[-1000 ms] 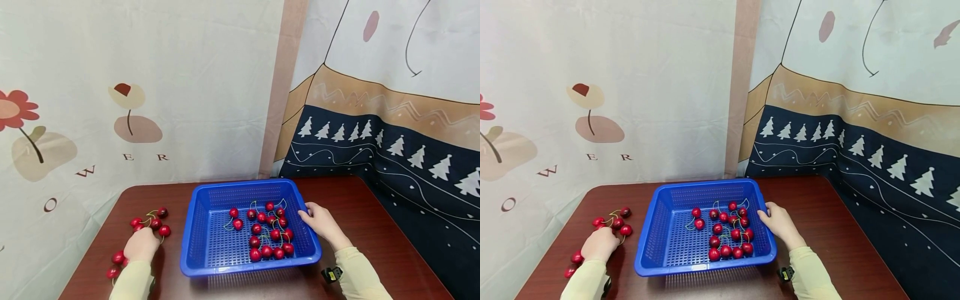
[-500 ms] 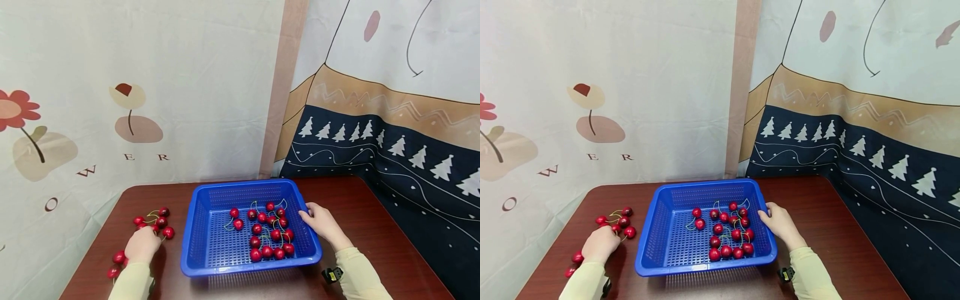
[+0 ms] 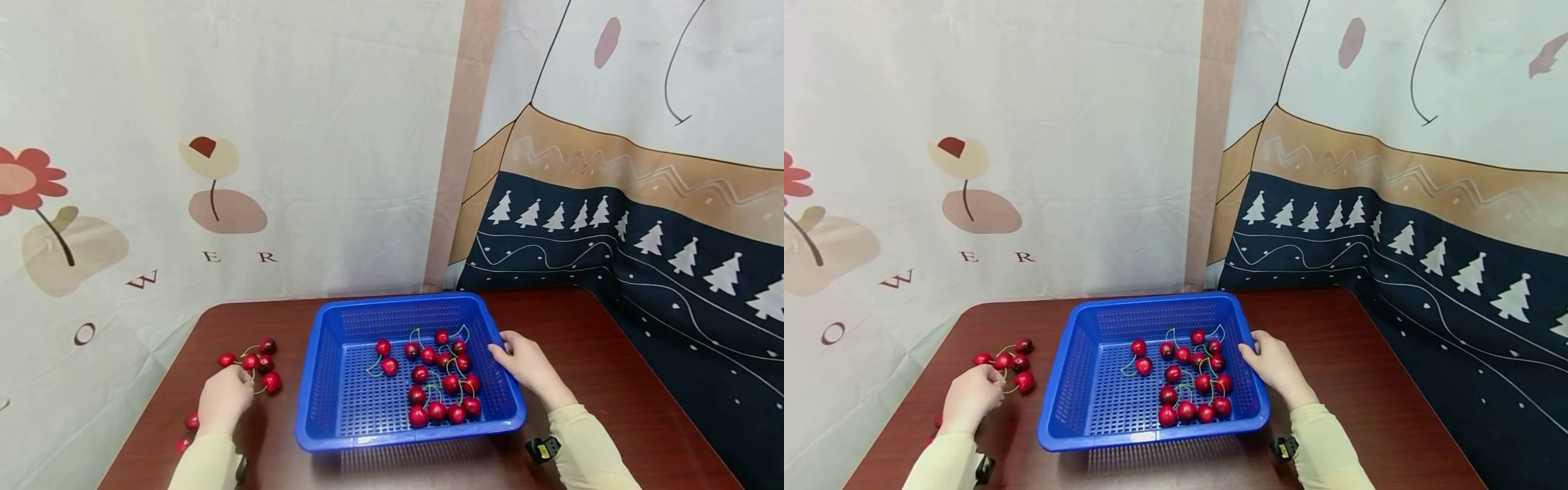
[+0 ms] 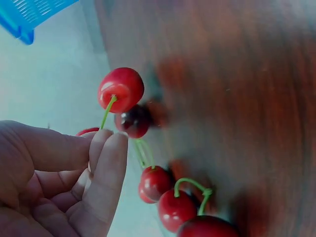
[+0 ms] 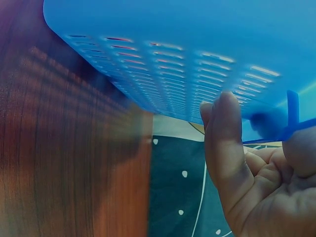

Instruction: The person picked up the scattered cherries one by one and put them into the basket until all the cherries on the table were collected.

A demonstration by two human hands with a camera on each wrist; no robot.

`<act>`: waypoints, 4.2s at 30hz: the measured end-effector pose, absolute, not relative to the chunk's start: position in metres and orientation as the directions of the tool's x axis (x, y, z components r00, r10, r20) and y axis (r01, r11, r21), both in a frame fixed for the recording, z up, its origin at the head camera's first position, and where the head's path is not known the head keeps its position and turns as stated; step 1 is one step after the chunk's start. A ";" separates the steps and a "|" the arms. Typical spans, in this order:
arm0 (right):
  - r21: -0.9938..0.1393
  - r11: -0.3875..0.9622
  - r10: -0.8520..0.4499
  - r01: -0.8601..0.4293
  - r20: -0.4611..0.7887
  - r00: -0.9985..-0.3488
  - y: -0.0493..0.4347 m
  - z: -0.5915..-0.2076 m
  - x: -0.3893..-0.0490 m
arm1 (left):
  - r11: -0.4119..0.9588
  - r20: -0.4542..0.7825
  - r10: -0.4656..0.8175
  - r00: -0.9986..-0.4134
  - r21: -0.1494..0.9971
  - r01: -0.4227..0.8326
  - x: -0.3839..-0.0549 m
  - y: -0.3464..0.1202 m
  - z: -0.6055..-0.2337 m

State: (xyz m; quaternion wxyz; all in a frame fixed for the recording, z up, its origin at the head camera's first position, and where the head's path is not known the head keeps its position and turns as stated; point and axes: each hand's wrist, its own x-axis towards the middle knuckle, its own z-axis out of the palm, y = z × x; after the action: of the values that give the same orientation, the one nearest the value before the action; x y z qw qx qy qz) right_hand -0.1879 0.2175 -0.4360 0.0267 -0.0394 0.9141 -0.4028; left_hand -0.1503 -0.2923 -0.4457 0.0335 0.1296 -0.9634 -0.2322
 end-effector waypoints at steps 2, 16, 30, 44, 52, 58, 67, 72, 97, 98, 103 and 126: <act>-0.738 0.673 -0.094 -0.051 -0.017 -0.995 0.218 -0.436 -0.188 | 0.848 0.018 -0.267 -0.963 0.479 -0.226 -0.149 -0.293 -0.443; -0.735 0.676 -0.092 -0.049 -0.019 -0.996 0.218 -0.436 -0.188 | 0.767 0.135 -0.295 -0.946 0.624 -0.150 -0.143 -0.276 -0.407; -0.733 0.679 -0.090 -0.044 -0.023 -0.996 0.217 -0.436 -0.188 | 0.755 0.252 -0.233 -0.939 0.655 -0.012 -0.149 -0.242 -0.365; -0.735 0.677 -0.086 -0.039 -0.027 -0.996 0.217 -0.436 -0.188 | 0.719 0.302 -0.139 -0.943 0.686 0.114 -0.157 -0.201 -0.329; -0.734 0.678 -0.079 -0.031 -0.031 -0.996 0.218 -0.437 -0.189 | 0.687 0.273 -0.066 -0.960 0.710 0.154 -0.167 -0.175 -0.327; -0.744 0.668 -0.075 -0.014 -0.048 -0.996 0.218 -0.438 -0.190 | 0.698 0.257 0.000 -0.966 0.692 0.184 -0.177 -0.156 -0.332; -0.730 0.683 -0.081 -0.030 -0.034 -0.996 0.218 -0.437 -0.189 | 0.693 0.183 0.082 -0.980 0.696 0.188 -0.186 -0.133 -0.344; -0.732 0.680 -0.084 -0.033 -0.033 -0.996 0.217 -0.436 -0.189 | 0.682 0.116 0.130 -0.985 0.710 0.174 -0.193 -0.123 -0.355; -0.717 0.696 -0.080 -0.048 -0.011 -0.997 0.218 -0.438 -0.189 | 0.737 -0.141 0.327 -0.934 0.657 0.159 -0.214 -0.102 -0.404; -0.716 0.696 -0.080 -0.047 -0.013 -0.997 0.218 -0.438 -0.189 | 0.738 -0.153 0.334 -0.930 0.657 0.157 -0.214 -0.102 -0.405; -0.719 0.694 -0.081 -0.048 -0.012 -0.997 0.218 -0.439 -0.189 | 0.753 -0.209 0.358 -0.910 0.641 0.149 -0.214 -0.100 -0.414; -0.724 0.688 -0.081 -0.046 -0.014 -0.997 0.218 -0.438 -0.189 | 0.841 -0.334 0.283 -0.899 0.537 0.066 -0.211 -0.094 -0.421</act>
State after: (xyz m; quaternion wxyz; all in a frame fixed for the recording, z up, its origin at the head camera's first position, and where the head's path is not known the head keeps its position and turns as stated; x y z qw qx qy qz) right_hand -0.1888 0.2178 -0.4384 0.0221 -0.0344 0.9184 -0.3935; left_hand -0.2112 -0.0942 -0.4209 -0.2046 -0.0931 -0.9373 -0.2662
